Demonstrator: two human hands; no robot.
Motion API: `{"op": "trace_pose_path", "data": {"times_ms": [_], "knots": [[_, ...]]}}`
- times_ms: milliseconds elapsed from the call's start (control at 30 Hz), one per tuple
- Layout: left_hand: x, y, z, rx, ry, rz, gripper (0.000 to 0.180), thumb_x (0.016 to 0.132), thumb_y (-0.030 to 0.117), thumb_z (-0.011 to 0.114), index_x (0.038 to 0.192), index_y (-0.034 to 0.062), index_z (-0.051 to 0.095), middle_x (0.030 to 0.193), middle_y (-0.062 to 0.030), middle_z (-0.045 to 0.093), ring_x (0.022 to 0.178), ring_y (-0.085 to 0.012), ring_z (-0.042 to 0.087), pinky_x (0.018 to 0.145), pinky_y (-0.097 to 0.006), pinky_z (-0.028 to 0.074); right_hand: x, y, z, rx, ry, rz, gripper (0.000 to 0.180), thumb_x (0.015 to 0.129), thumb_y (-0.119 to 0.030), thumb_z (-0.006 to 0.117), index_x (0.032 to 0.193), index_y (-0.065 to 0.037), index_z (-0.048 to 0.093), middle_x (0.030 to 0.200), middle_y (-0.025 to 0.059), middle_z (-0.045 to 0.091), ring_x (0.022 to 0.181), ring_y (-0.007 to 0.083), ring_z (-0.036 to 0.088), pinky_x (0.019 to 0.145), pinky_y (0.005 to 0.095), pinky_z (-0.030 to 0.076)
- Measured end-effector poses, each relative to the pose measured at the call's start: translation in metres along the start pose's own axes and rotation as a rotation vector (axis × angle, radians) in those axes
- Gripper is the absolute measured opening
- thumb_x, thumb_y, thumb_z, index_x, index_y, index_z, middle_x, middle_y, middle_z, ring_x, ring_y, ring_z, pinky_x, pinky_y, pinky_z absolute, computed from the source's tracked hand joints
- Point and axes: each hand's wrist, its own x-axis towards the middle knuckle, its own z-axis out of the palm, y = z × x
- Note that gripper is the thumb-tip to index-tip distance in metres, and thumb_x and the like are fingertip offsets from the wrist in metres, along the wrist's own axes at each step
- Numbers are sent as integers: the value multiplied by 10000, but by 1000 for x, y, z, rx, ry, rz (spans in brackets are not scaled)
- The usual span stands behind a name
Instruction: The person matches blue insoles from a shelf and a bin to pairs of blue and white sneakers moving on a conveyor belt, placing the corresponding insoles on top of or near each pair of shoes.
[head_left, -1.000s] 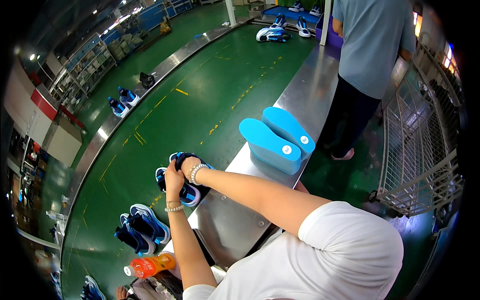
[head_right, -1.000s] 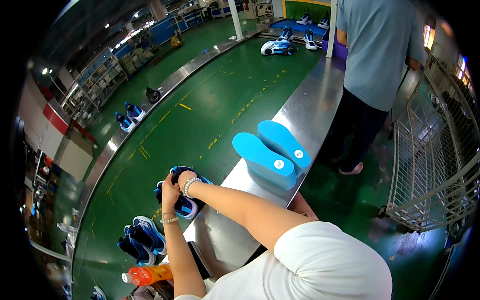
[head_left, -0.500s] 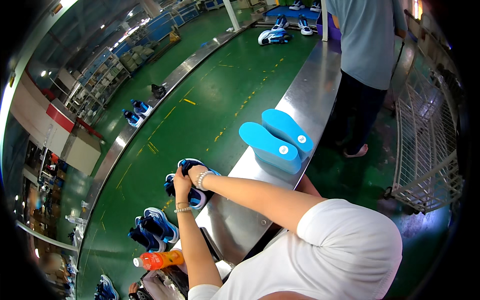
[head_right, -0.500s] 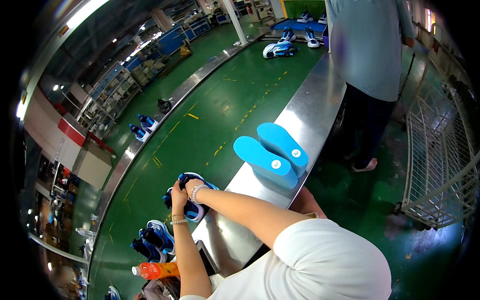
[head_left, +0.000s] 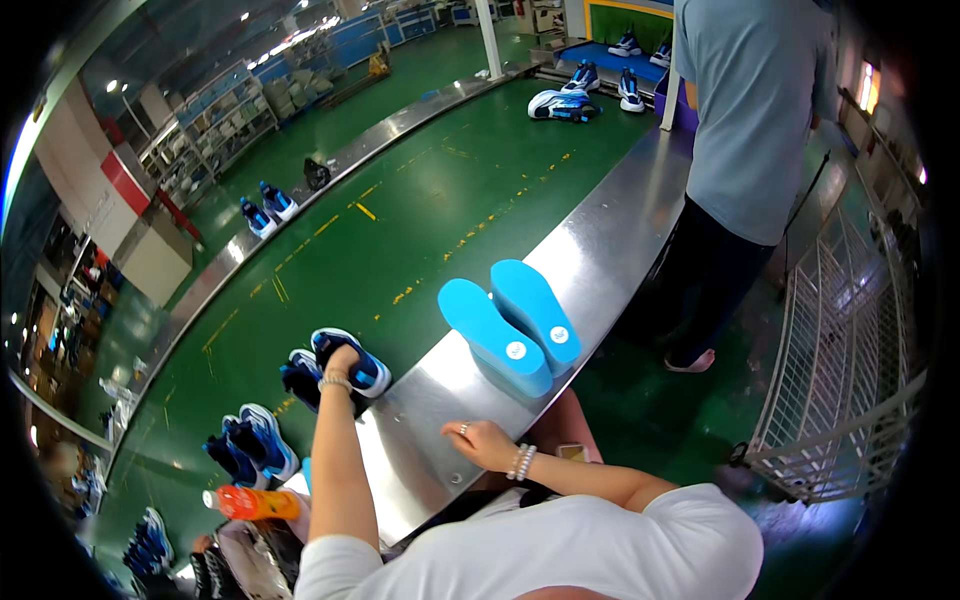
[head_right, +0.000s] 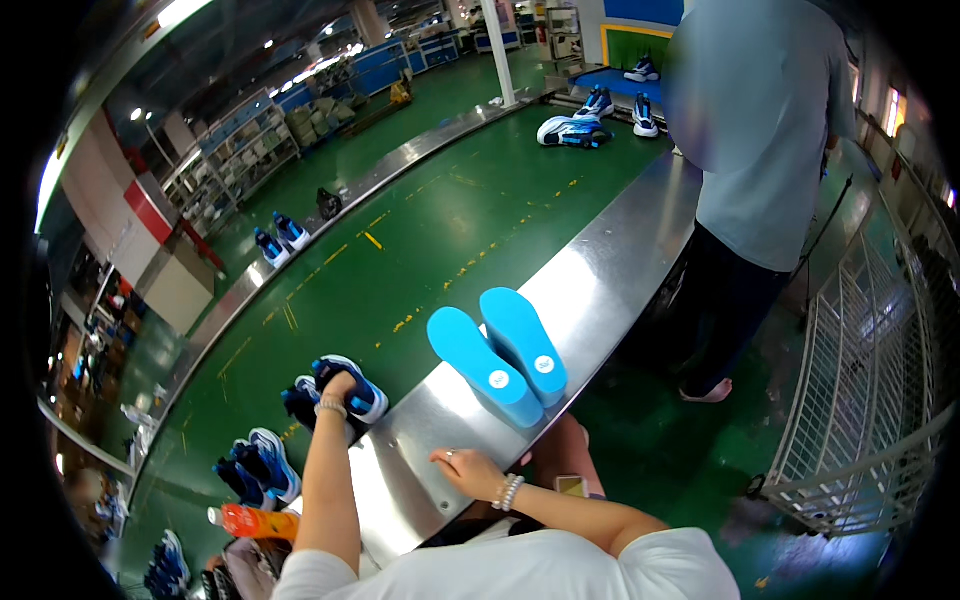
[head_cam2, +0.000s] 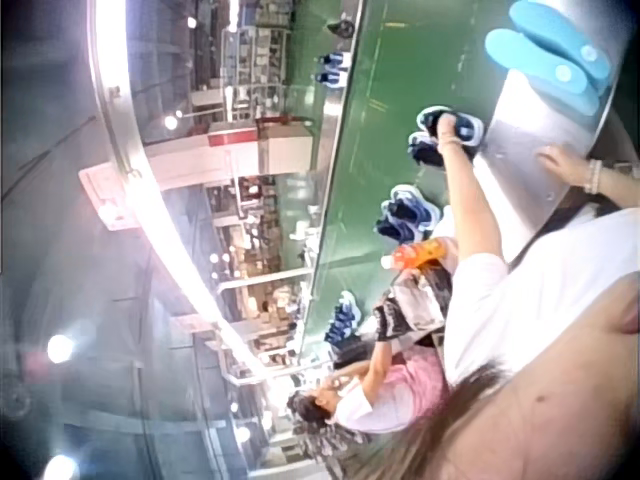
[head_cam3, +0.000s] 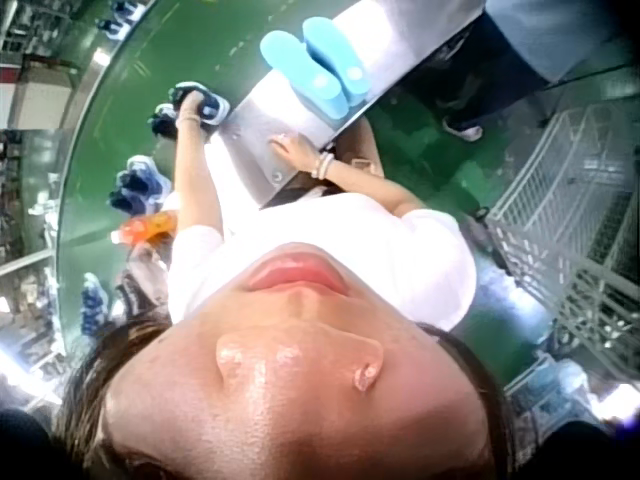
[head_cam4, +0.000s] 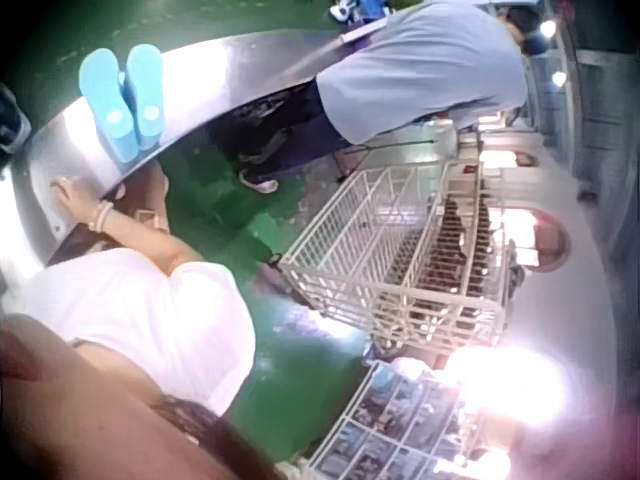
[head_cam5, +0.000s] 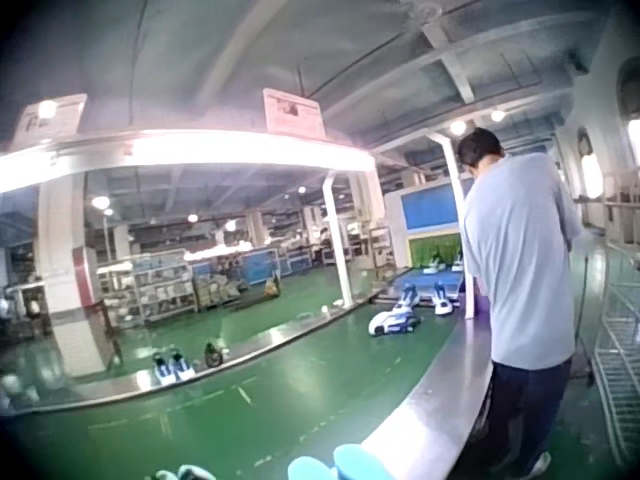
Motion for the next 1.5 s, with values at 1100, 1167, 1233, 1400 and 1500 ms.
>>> {"op": "trace_pose_path", "data": {"times_ms": [1100, 1167, 1233, 1400, 1500], "knots": [[-152, 95, -80, -1061, 763, 54, 281, 880, 193, 427, 1083, 21, 518, 946, -105, 556, 872, -195, 534, 764, -278, 419, -25, -28, -118, 88, 593, -365, 148, 829, -71, 437, 836, -33, 579, 677, 82, 582, 621, 182, 561, 592, 283, 430], [-175, 144, -63, -1691, 369, -20, 480, 897, 382, 388, 1268, 84, 336, 1242, -94, 382, 1120, -235, 407, 917, -368, 360, -12, -27, -158, 122, 871, 6, 224, 869, -162, 426, 876, 13, 566, 766, 107, 590, 752, 201, 577, 705, 298, 453], [-202, 205, -71, -2006, 6, 9, 651, 883, 475, 346, 1370, 132, 84, 1412, -107, 106, 1301, -277, 129, 1043, -406, 176, 13, 25, -176, 367, 878, 119, 272, 873, -226, 440, 1012, -11, 534, 954, 112, 579, 870, 181, 545, 754, 294, 430], [-168, 279, -50, -2453, -10, -22, 572, 916, 413, 259, 1363, 115, 64, 1392, -93, 149, 1285, -215, 165, 1038, -335, 184, 41, 96, -174, 789, 364, 463, 537, 894, -410, 354, 1242, -1, 374, 1234, 138, 434, 1136, 230, 409, 961, 315, 300], [-151, 302, -61, -2516, -57, -150, 542, 905, 480, 240, 1228, 61, 359, 1216, -77, 447, 1111, -192, 430, 965, -340, 329, 42, 79, -176, 845, 246, 316, 504, 913, -394, 344, 1249, -20, 381, 1237, 72, 435, 1139, 162, 398, 961, 296, 300]]}}
